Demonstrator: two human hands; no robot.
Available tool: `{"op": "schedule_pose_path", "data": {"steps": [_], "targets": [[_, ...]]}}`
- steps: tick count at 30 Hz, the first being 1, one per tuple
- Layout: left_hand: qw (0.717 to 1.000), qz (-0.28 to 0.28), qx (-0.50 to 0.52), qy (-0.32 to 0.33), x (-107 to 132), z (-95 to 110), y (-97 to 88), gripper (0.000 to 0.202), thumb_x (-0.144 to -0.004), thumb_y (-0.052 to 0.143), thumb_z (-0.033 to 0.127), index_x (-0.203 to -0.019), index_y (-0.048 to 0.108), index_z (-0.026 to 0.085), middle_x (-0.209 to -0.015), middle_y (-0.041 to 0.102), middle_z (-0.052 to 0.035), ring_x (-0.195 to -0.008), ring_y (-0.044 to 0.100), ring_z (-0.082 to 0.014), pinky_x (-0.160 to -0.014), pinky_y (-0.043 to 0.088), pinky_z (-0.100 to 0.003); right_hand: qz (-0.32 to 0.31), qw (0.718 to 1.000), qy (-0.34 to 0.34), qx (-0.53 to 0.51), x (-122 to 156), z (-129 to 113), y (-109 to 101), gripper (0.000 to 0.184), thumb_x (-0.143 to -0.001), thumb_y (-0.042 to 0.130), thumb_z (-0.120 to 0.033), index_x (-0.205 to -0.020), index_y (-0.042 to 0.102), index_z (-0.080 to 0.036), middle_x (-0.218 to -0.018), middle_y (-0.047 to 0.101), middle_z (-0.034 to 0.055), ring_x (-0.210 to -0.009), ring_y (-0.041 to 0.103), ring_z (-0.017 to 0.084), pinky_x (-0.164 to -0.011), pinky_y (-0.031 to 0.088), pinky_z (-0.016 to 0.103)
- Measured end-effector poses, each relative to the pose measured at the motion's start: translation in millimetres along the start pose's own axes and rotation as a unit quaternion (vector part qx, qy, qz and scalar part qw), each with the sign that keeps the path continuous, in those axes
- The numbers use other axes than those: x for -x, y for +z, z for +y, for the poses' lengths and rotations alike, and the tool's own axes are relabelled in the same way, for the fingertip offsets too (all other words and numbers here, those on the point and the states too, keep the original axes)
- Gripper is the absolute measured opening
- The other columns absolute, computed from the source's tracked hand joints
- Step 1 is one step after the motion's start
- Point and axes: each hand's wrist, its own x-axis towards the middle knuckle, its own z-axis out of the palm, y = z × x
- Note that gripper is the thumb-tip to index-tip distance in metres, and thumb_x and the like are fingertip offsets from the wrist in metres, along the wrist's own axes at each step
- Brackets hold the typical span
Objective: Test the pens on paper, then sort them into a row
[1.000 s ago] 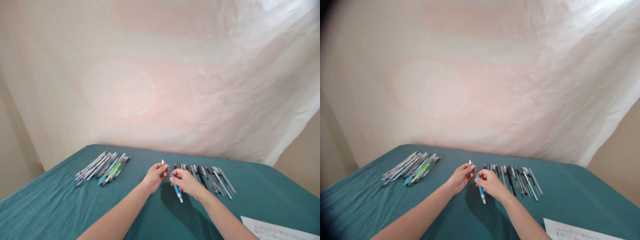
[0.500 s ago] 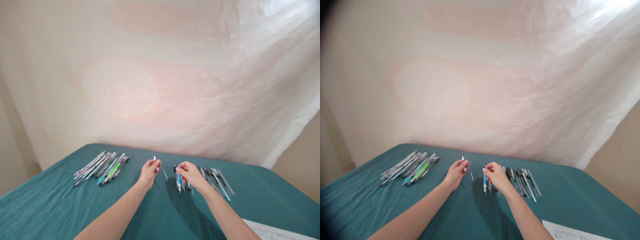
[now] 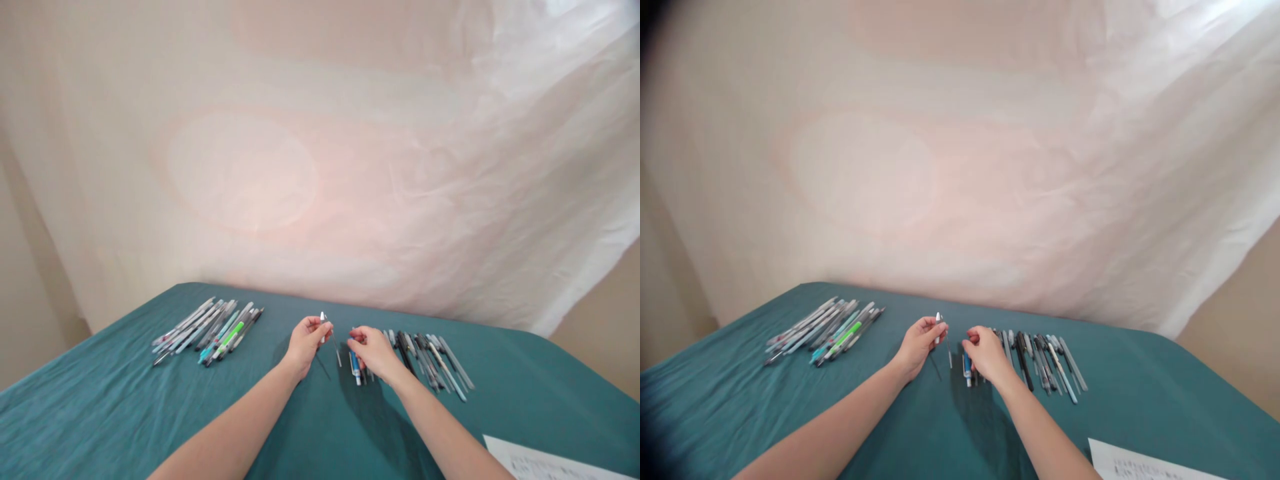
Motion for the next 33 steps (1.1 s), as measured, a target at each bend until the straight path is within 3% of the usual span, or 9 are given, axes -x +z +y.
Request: {"op": "schedule_pose_path", "data": {"steps": [5,11,19,25,29,33], "targets": [[1.000,-0.004,-0.019,-0.002,1.9,0.2,2.9,0.033,-0.056,0.074,0.030,-0.076,0.054,0.014,-0.065,0.063,-0.0021,-0.057,0.056,-0.0095,-0.056,0.041,-0.020,0.067,0.993,-0.082,0.060,4.1,-7.4,-6.5,0.020,-0.072,0.056,-0.027,-0.087,0.060,-0.015,-0.081,0.061,0.0048,-0.065,0.056,0.013,-0.060,0.044,0.024],[0.999,-0.028,-0.021,0.001,7.9,-3.4,9.5,0.031,-0.058,0.073,0.030,-0.077,0.054,0.014,-0.063,0.061,-0.0006,-0.053,0.053,-0.0079,-0.052,0.039,-0.019,-0.039,0.995,-0.094,0.000,18.5,-22.8,-1.8,0.026,-0.078,0.047,-0.037,-0.076,0.060,-0.015,-0.062,0.058,0.0003,-0.047,0.049,0.009,-0.046,0.037,0.020],[0.999,-0.016,0.024,-0.014,7.6,-3.5,7.6,0.031,-0.056,0.074,0.028,-0.076,0.054,0.014,-0.068,0.063,-0.0024,-0.057,0.055,-0.0083,-0.056,0.041,-0.020,-0.022,0.992,-0.112,0.045,22.1,-21.4,3.8,0.017,-0.073,0.052,-0.028,-0.070,0.061,-0.015,-0.063,0.061,0.0018,-0.056,0.054,0.011,-0.051,0.037,0.020],[0.994,0.071,0.083,-0.002,-4.2,1.7,-3.8,0.031,-0.057,0.075,0.022,-0.078,0.053,0.015,-0.072,0.064,-0.0027,-0.065,0.059,-0.0093,-0.061,0.043,-0.020,-0.058,0.995,-0.067,0.039,18.9,-16.2,-2.0,0.012,-0.071,0.054,-0.025,-0.074,0.059,-0.014,-0.061,0.061,0.0007,-0.049,0.052,0.009,-0.047,0.036,0.019],[0.998,0.048,0.039,0.013,-3.1,0.2,-2.6,0.030,-0.059,0.073,0.026,-0.078,0.052,0.015,-0.068,0.063,-0.0018,-0.061,0.058,-0.0088,-0.056,0.040,-0.019,-0.023,0.997,-0.051,0.046,17.2,-12.0,-1.2,0.021,-0.070,0.055,-0.020,-0.090,0.052,-0.016,-0.057,0.058,-0.0031,-0.044,0.051,0.009,-0.047,0.036,0.020],[0.999,0.017,-0.038,0.017,2.1,-1.9,2.9,0.031,-0.059,0.072,0.030,-0.078,0.053,0.015,-0.064,0.062,-0.0011,-0.058,0.057,-0.0095,-0.053,0.039,-0.019,0.018,0.991,-0.085,0.100,18.8,-13.3,4.4,0.012,-0.071,0.054,-0.020,-0.083,0.053,-0.018,-0.056,0.056,-0.0024,-0.050,0.053,0.011,-0.051,0.035,0.022]]}}
